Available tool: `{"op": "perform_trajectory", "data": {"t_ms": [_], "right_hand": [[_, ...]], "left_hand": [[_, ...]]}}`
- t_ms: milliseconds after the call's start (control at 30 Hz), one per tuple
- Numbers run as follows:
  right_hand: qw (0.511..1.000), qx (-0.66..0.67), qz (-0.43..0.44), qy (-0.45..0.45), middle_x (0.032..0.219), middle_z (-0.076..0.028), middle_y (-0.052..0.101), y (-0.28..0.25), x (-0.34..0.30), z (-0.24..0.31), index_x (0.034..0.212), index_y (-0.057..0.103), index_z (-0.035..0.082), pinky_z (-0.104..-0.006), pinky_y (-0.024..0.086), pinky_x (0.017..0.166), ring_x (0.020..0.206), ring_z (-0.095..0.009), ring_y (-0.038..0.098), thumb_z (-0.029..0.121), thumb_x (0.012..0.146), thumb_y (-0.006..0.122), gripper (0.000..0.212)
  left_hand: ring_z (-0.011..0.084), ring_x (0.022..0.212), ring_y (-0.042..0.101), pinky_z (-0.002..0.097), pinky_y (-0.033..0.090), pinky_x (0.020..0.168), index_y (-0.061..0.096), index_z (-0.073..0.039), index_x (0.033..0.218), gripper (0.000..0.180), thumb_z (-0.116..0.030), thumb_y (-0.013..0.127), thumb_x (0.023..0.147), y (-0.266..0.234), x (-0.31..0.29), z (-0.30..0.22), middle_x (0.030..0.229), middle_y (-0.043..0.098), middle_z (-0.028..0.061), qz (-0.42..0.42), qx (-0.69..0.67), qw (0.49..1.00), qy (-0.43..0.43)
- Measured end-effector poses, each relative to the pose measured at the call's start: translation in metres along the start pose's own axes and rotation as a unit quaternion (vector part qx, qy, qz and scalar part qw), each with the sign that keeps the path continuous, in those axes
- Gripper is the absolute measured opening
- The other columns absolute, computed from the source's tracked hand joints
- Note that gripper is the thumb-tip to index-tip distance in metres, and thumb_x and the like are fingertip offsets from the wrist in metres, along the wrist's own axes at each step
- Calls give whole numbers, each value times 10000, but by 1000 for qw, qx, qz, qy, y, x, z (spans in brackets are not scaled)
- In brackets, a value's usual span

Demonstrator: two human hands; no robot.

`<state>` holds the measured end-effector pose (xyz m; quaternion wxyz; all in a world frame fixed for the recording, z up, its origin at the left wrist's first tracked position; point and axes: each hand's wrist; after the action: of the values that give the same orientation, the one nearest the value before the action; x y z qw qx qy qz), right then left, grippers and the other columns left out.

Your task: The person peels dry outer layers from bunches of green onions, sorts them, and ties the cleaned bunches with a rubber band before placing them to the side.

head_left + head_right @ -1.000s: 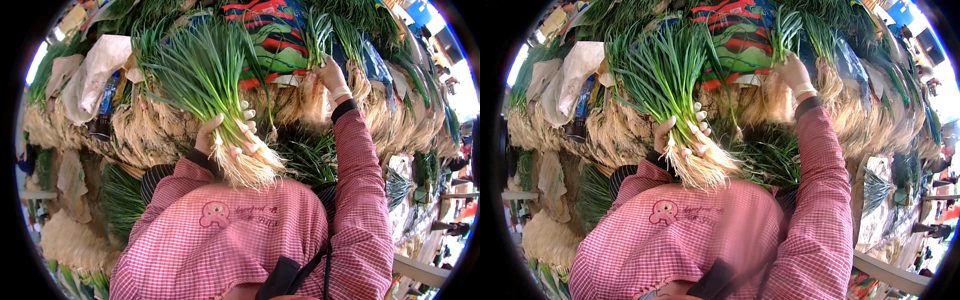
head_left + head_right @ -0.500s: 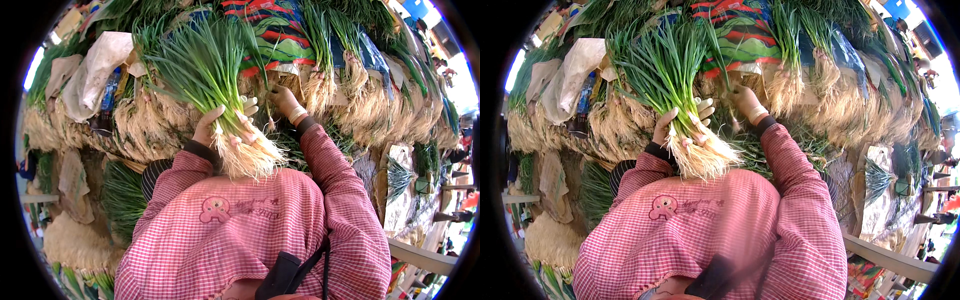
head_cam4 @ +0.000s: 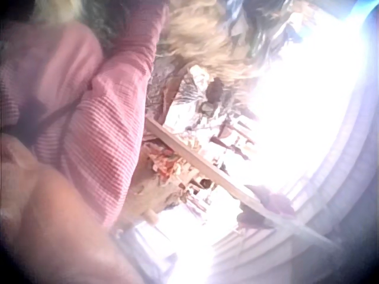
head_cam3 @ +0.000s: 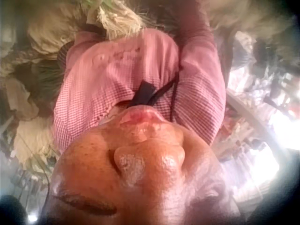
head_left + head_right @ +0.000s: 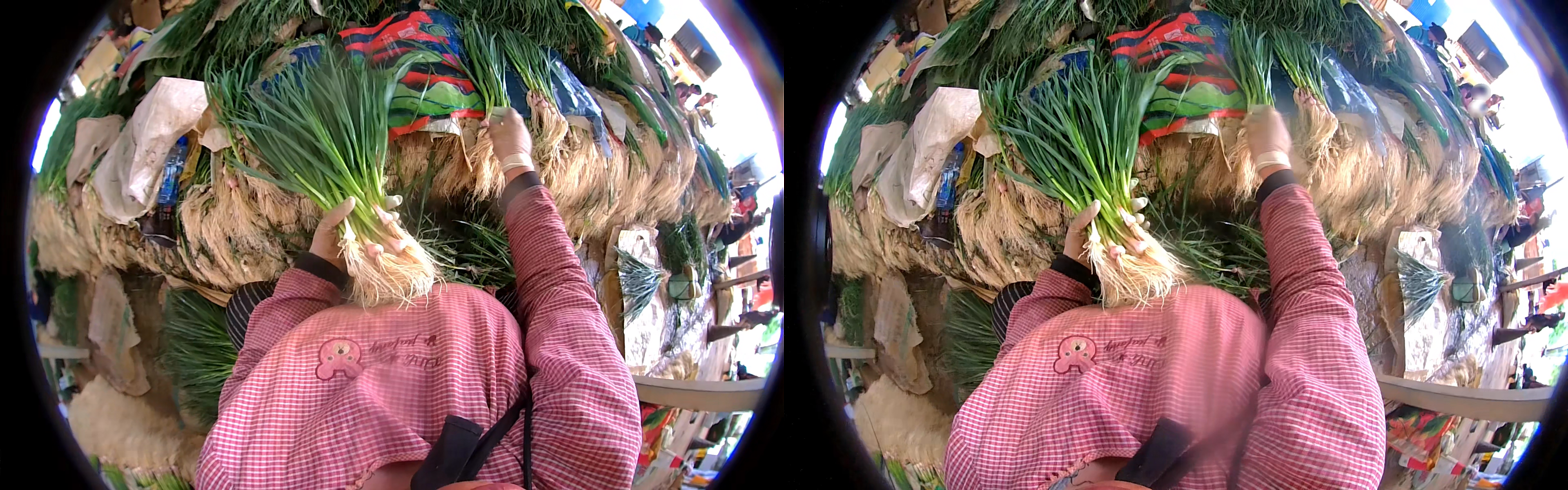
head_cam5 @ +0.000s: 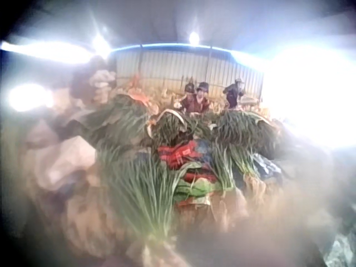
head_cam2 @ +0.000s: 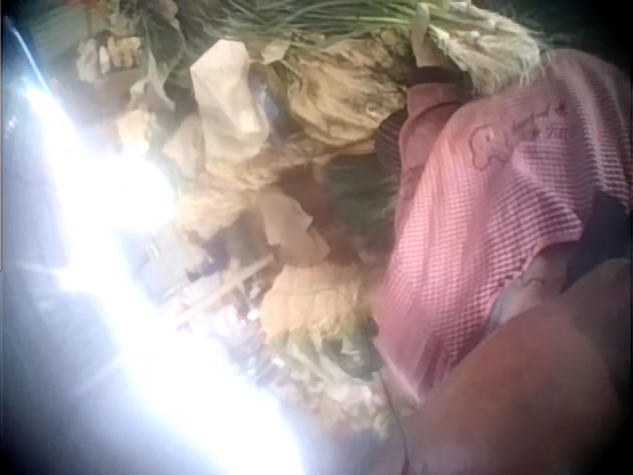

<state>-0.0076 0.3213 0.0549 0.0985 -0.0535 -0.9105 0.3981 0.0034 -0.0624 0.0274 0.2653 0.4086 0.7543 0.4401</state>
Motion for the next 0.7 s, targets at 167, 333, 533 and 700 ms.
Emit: {"op": "perform_trajectory", "data": {"t_ms": [167,333,533,700], "right_hand": [[870,368,147,294,1083,-8,687,24,13,3,1145,654,87,-306,485,866,1018,-208,629,219,913,628,268],[962,265,60,-7,1008,-101,710,65,4,-11,1034,713,69,-315,543,762,914,-235,685,156,903,622,182],[470,872,75,118,786,18,610,-71,-96,70,958,643,55,-226,463,600,667,-79,568,270,919,671,220],[716,690,-80,64,842,-89,676,-113,-117,122,947,619,44,-375,494,642,719,-234,657,286,933,627,243]], "left_hand": [[219,996,592,412,437,1015,313,79,1424,762,-391,589,891,9,-10,4,1088,593,93,75,-28,995,54],[236,1055,585,435,416,1052,407,13,1352,621,-353,579,881,20,-10,-7,1109,585,99,56,32,996,58],[377,1352,411,488,347,1132,329,54,1433,735,-295,603,847,17,1,-2,1463,392,264,64,23,997,33],[372,911,686,380,620,663,530,34,1210,463,-263,624,867,21,-3,2,1004,659,208,8,64,993,-95]]}}
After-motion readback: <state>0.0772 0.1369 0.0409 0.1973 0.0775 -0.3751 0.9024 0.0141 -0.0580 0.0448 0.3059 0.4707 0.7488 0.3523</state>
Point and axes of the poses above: each hand's wrist, its own x-axis towards the middle knuckle, its own y-axis out of the palm, z = x × y
